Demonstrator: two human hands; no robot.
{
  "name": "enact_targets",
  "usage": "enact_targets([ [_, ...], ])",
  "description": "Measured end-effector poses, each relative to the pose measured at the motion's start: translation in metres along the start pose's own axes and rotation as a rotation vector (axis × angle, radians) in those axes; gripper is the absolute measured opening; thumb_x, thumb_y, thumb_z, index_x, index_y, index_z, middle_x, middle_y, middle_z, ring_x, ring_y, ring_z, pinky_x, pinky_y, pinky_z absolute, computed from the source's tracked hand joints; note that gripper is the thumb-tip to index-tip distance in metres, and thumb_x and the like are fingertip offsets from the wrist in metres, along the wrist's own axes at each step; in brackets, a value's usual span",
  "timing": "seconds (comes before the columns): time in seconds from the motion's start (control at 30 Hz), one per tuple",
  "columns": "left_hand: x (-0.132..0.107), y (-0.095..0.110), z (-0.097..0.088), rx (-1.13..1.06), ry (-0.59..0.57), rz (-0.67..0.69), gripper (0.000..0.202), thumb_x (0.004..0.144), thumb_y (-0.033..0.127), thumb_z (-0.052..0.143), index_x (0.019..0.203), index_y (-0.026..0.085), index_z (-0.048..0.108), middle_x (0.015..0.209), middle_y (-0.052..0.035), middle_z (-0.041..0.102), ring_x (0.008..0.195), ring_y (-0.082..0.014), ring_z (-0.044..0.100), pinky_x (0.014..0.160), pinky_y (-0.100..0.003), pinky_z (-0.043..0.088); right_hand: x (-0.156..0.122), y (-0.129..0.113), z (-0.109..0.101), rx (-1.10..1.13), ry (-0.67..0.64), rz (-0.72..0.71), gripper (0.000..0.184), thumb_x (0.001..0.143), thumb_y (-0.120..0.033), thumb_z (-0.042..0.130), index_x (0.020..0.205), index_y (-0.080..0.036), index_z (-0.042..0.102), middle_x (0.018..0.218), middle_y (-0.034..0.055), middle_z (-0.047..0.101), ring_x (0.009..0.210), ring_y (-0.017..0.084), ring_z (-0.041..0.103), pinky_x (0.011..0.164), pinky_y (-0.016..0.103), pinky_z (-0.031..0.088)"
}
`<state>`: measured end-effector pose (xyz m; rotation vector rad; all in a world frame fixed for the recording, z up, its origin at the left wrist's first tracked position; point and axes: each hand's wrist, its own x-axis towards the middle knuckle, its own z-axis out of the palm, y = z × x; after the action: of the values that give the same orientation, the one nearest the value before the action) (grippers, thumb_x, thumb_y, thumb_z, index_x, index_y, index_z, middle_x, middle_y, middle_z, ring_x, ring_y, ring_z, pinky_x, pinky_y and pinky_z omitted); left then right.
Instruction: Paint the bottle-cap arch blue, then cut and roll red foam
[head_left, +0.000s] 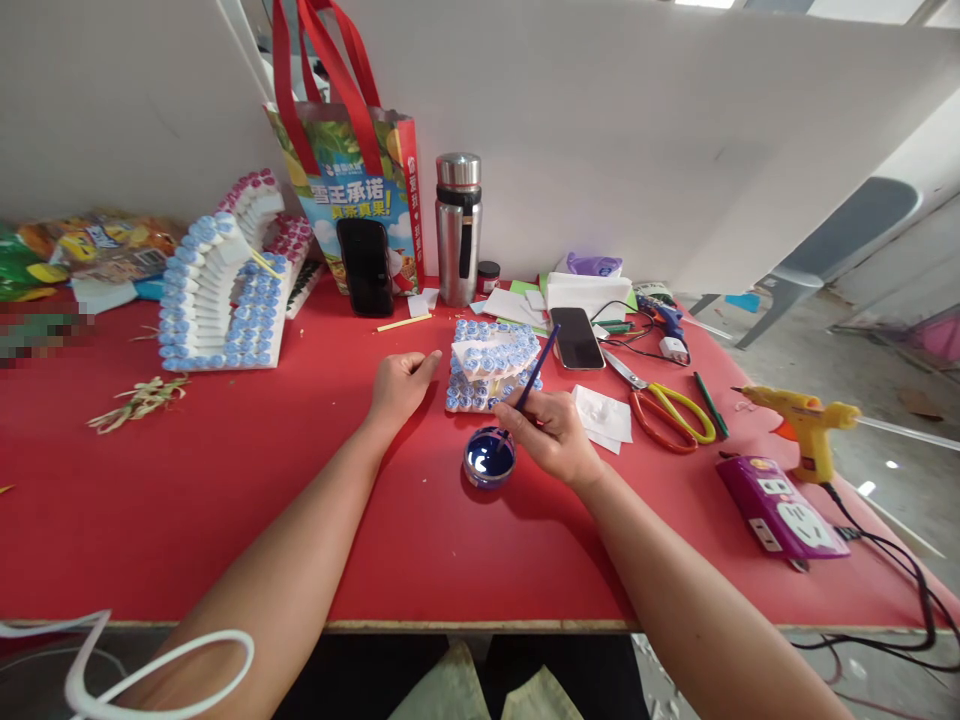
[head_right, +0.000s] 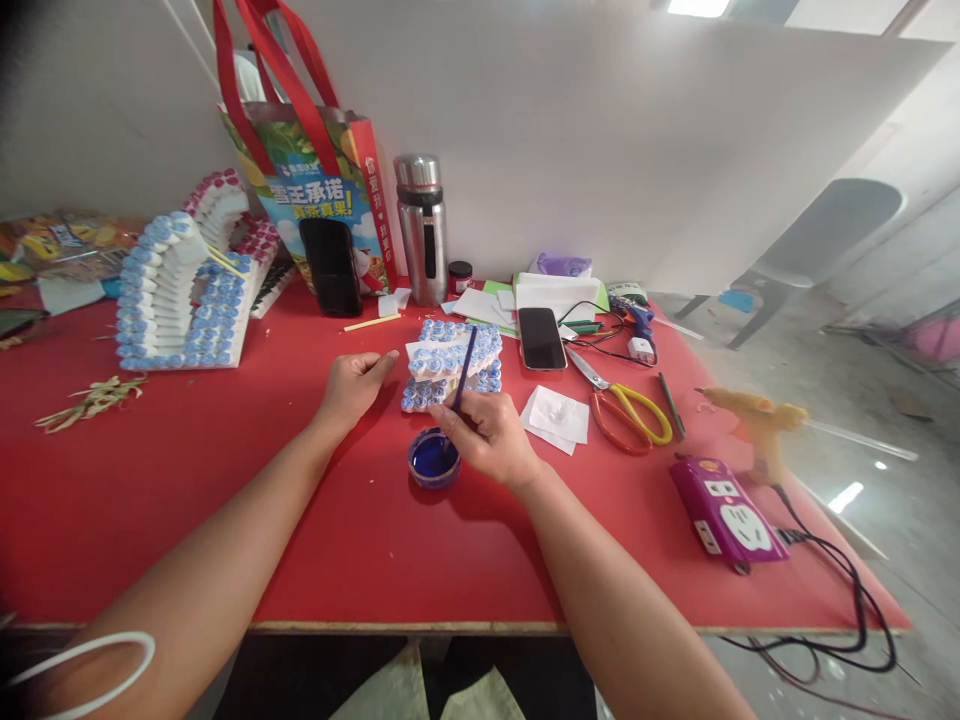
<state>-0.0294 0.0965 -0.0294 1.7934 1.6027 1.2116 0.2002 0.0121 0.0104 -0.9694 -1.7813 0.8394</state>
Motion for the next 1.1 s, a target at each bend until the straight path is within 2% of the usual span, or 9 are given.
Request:
enact_targets([
  [0.13, 0.0, 0.001, 0.0, 0.0, -0.005, -0.004, 0.053, 0.088, 0.052, 0.053, 0.057, 0.021, 0.023, 0.059, 0.0042, 0.016, 0.054, -0.0097, 0.019, 0.052, -0.028, 0.014, 0.001, -0.001, -0.003, 0.001, 0.069, 0.029, 0.04, 0.095, -0.044, 0.057, 0.065, -0.018, 0.057, 0.056, -0.001, 0.053, 0.051, 0.01, 0.045, 0.05, 0.027, 0.035],
  [0.33, 0.0, 0.0, 0.0, 0.003, -0.004, -0.009, 0.054, 0.087, 0.052, 0.053, 0.056, 0.021, 0.023, 0.058, 0.0042, 0.016, 0.054, -0.0099, 0.02, 0.052, -0.028, 0.014, 0.001, 0.003, 0.0, -0.028, -0.005, 0.012, 0.037, 0.094, -0.042, 0.058, 0.065, -0.018, 0.056, 0.055, -0.0027, 0.049, 0.05, 0.009, 0.041, 0.049, 0.026, 0.032],
  [0.47, 0.001, 0.0, 0.0, 0.01, -0.005, -0.01, 0.054, 0.087, 0.053, 0.053, 0.056, 0.021, 0.023, 0.058, 0.004, 0.016, 0.055, -0.0101, 0.02, 0.052, -0.028, 0.014, 0.001, 0.002, 0.0, -0.01, 0.02, 0.017, 0.038, 0.094, -0.042, 0.059, 0.064, -0.018, 0.056, 0.056, -0.0021, 0.05, 0.051, 0.009, 0.042, 0.05, 0.026, 0.033],
  [0.57, 0.001, 0.001, 0.0, 0.012, -0.003, -0.01, 0.054, 0.087, 0.053, 0.053, 0.057, 0.022, 0.021, 0.058, 0.0039, 0.016, 0.054, -0.0101, 0.02, 0.052, -0.028, 0.014, 0.002, 0.001, -0.004, 0.076, 0.127, 0.08, 0.038, 0.092, -0.045, 0.061, 0.065, -0.018, 0.059, 0.055, -0.0018, 0.051, 0.05, 0.01, 0.044, 0.049, 0.026, 0.034],
  [0.7, -0.001, 0.003, -0.001, 0.01, 0.002, -0.012, 0.053, 0.087, 0.051, 0.053, 0.057, 0.022, 0.02, 0.058, 0.004, 0.016, 0.054, -0.0099, 0.02, 0.052, -0.028, 0.015, 0.007, 0.007, -0.009, 0.286, 0.409, 0.193, 0.038, 0.089, -0.05, 0.065, 0.068, -0.019, 0.059, 0.052, -0.0038, 0.048, 0.045, 0.009, 0.041, 0.042, 0.024, 0.031],
  [0.77, -0.001, 0.004, -0.001, 0.008, 0.003, -0.015, 0.053, 0.087, 0.051, 0.053, 0.057, 0.022, 0.021, 0.058, 0.0041, 0.016, 0.054, -0.0099, 0.02, 0.052, -0.028, 0.015, 0.01, 0.012, -0.011, 0.31, 0.545, 0.202, 0.038, 0.088, -0.051, 0.066, 0.069, -0.019, 0.057, 0.052, -0.0041, 0.048, 0.044, 0.009, 0.042, 0.041, 0.023, 0.03],
  [0.83, -0.001, 0.004, -0.002, 0.007, -0.001, -0.016, 0.053, 0.087, 0.05, 0.053, 0.057, 0.022, 0.021, 0.058, 0.0041, 0.016, 0.054, -0.0099, 0.02, 0.052, -0.028, 0.015, 0.012, 0.016, -0.012, 0.261, 0.599, 0.193, 0.037, 0.088, -0.051, 0.067, 0.071, -0.019, 0.059, 0.053, -0.0036, 0.05, 0.045, 0.009, 0.043, 0.042, 0.022, 0.032],
  [0.97, -0.001, 0.004, -0.002, 0.006, -0.007, -0.015, 0.053, 0.087, 0.051, 0.053, 0.057, 0.022, 0.02, 0.058, 0.0042, 0.016, 0.054, -0.0098, 0.019, 0.052, -0.028, 0.015, 0.011, 0.021, -0.007, 0.128, 0.51, 0.168, 0.035, 0.089, -0.051, 0.065, 0.075, -0.018, 0.062, 0.057, -0.002, 0.056, 0.047, 0.009, 0.044, 0.045, 0.023, 0.035],
  [1.1, -0.001, 0.003, -0.002, 0.006, -0.003, -0.011, 0.053, 0.087, 0.051, 0.053, 0.058, 0.022, 0.02, 0.058, 0.0043, 0.015, 0.054, -0.0098, 0.019, 0.052, -0.028, 0.015, 0.01, 0.024, -0.001, 0.041, 0.432, 0.157, 0.037, 0.091, -0.051, 0.062, 0.074, -0.018, 0.062, 0.057, -0.0024, 0.055, 0.047, 0.009, 0.044, 0.046, 0.023, 0.035],
])
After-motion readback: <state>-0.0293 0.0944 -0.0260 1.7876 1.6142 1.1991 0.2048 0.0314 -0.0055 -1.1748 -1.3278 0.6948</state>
